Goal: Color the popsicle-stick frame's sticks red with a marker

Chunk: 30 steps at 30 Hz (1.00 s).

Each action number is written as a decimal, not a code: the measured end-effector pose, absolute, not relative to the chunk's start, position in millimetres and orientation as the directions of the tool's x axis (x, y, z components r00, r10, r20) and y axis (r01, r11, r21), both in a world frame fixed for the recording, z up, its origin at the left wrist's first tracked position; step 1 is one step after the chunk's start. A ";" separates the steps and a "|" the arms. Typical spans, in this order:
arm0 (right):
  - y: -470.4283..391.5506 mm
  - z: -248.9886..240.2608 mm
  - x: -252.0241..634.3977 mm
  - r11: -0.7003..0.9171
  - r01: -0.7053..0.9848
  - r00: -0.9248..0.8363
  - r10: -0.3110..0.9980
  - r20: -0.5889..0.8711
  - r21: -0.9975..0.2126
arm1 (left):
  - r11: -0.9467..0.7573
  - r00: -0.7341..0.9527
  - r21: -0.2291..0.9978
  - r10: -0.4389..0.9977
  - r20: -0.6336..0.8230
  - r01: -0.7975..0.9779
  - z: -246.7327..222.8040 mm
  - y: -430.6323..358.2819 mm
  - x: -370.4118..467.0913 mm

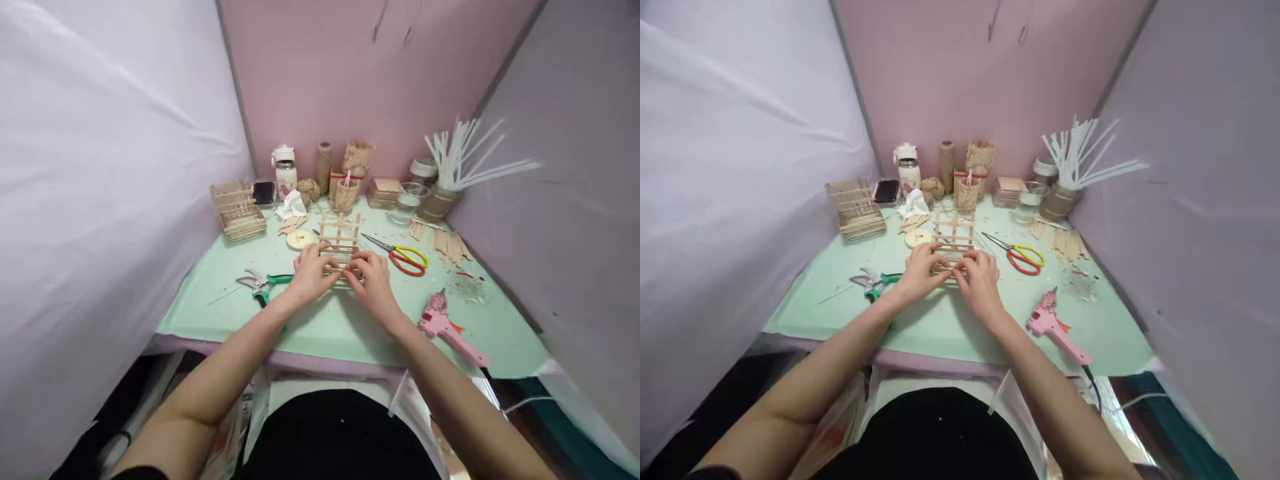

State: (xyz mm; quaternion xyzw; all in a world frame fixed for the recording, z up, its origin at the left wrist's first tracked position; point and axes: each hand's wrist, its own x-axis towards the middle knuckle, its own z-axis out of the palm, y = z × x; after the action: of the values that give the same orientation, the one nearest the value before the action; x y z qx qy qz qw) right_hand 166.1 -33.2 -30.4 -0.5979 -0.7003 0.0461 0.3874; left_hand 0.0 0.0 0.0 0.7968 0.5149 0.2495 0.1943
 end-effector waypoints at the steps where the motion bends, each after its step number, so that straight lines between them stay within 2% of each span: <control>1: -33.2 -30.6 166.0 0.281 0.803 0.016 0.871 0.490 -0.526 | -0.397 0.347 0.566 0.916 0.200 0.723 0.0 0.1 0.4; 17: -36.7 -21.6 161.3 0.224 0.805 0.062 0.889 0.454 -0.549 | -0.406 0.350 0.583 0.912 0.213 0.703 0.3 0.9 1.6; 26: -36.6 -19.9 165.1 0.234 0.816 0.076 0.863 0.499 -0.529 | -0.397 0.351 0.594 0.915 0.199 0.700 3.0 0.8 2.8; 30: -35.8 -14.3 173.3 0.216 0.831 0.048 0.891 0.452 -0.513 | -0.396 0.348 0.599 0.916 0.202 0.696 2.7 1.0 3.3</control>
State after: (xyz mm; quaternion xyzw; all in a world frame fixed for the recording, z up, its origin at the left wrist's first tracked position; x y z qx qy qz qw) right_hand 173.3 -35.8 -14.3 -0.6249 -0.6886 0.0410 0.3656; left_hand 3.3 1.0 2.7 0.7936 0.5077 0.2616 0.2100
